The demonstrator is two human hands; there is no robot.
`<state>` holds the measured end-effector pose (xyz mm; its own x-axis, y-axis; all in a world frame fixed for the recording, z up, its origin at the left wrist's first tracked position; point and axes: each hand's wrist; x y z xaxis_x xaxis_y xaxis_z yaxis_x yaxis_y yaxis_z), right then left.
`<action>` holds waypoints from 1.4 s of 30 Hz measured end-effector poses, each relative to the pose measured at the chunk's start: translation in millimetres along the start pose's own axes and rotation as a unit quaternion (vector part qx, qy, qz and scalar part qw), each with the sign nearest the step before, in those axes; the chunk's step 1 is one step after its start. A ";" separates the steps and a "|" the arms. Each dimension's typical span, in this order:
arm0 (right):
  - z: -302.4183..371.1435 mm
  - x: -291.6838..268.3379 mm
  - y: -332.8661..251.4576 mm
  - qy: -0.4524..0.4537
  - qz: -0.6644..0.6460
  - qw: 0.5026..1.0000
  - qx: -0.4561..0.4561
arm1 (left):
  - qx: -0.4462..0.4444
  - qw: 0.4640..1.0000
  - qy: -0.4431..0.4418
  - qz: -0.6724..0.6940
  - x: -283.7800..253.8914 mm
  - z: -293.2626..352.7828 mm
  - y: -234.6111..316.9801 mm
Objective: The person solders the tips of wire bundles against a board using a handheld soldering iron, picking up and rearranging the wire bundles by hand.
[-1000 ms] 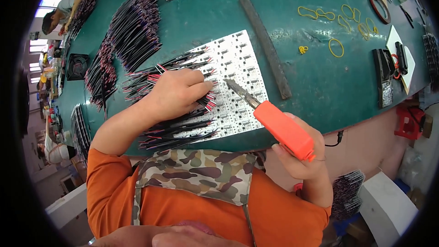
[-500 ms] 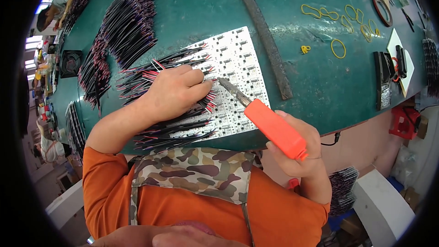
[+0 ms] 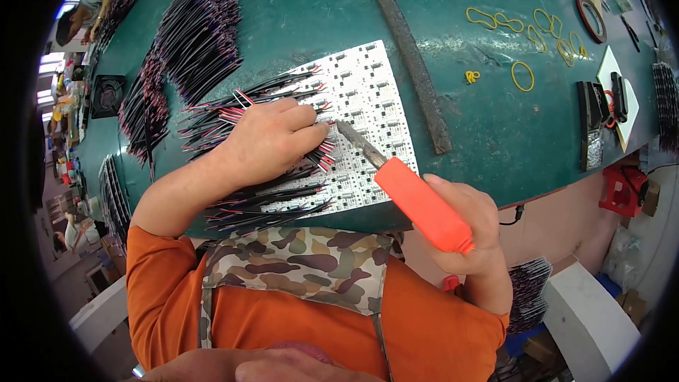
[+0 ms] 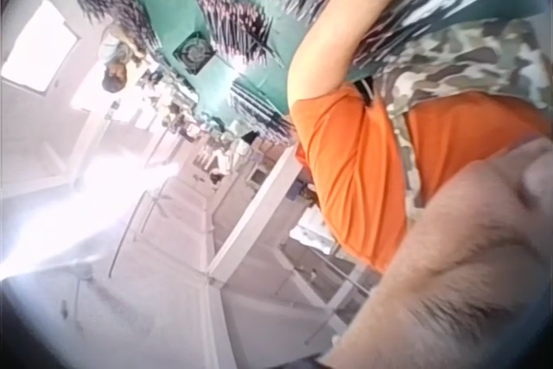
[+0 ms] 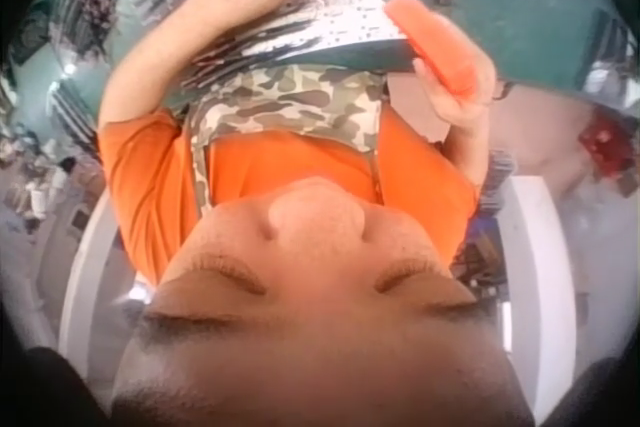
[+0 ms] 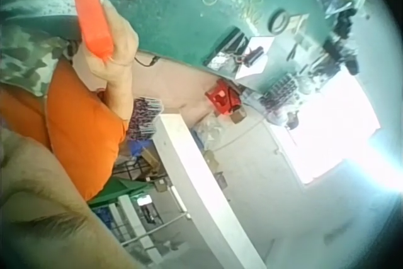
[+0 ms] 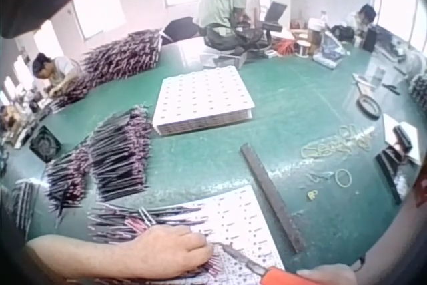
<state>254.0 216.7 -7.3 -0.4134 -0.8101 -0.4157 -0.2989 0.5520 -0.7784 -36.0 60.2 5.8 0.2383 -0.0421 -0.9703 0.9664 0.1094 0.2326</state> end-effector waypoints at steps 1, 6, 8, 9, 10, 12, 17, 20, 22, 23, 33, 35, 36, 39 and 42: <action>7.9 -0.8 0.2 0.016 0.000 1.000 0.015 | -0.001 1.000 0.001 0.001 0.0 -0.1 0.0; 15.2 2.2 -0.7 0.064 -0.009 0.997 0.046 | 0.007 1.000 0.010 0.003 1.1 -0.5 -0.7; 19.0 0.2 -1.6 0.046 -0.024 0.994 0.093 | 0.015 1.000 0.014 0.014 1.2 -0.5 -1.8; 19.9 -0.4 0.3 0.046 -0.024 0.994 0.093 | 0.022 0.999 0.018 0.025 1.5 -0.6 -2.4; 20.3 -1.0 3.2 0.033 -0.030 0.996 0.076 | 0.022 0.999 0.018 0.025 1.8 -0.9 -2.9; 19.5 -1.3 5.9 0.020 -0.035 0.997 0.060 | 0.029 0.999 0.022 0.029 2.3 -1.6 -3.6; 15.7 2.2 -0.8 0.030 -0.047 0.994 0.092 | 0.028 0.999 0.015 0.026 1.0 -1.5 -2.8; 15.2 4.5 -2.8 0.048 -0.048 0.993 0.093 | 0.028 0.999 0.012 0.023 0.5 -1.9 -2.2; 13.8 4.2 -2.3 0.045 -0.045 0.995 0.083 | 0.028 0.999 0.011 0.023 0.7 -2.6 -2.2; 13.2 3.9 -2.0 0.041 -0.042 0.996 0.074 | 0.028 0.999 0.011 0.024 0.9 -3.2 -2.1; 17.9 -0.7 -4.1 0.048 0.003 0.997 0.057 | 0.018 1.000 -0.002 0.017 -2.5 -2.9 0.1; 21.7 -3.0 -2.9 0.039 -0.026 0.995 0.085 | 0.020 1.000 0.000 0.015 -1.5 -2.5 -0.5; 23.0 -3.2 -2.3 0.039 -0.026 0.995 0.085 | 0.021 1.000 0.002 0.013 -1.1 -2.1 -0.7; 24.4 -1.2 -1.3 0.017 -0.020 0.996 0.086 | 0.028 0.999 0.008 0.014 -0.5 -2.3 -1.8; 20.3 7.0 -1.7 0.057 -0.039 0.994 0.082 | 0.033 0.999 0.005 0.017 -0.2 -3.0 -2.9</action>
<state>269.0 206.1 -18.4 -0.4918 -0.8168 -0.3017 -0.1944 0.4407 -0.8763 -39.1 62.9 5.0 0.2709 -0.0286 -0.9622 0.9620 0.0442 0.2696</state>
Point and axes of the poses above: each hand's wrist, its own z-axis away from the middle knuckle, its own x-axis out of the palm, y = z × x, and after that the axes turned 14 degrees about -x, right-handed
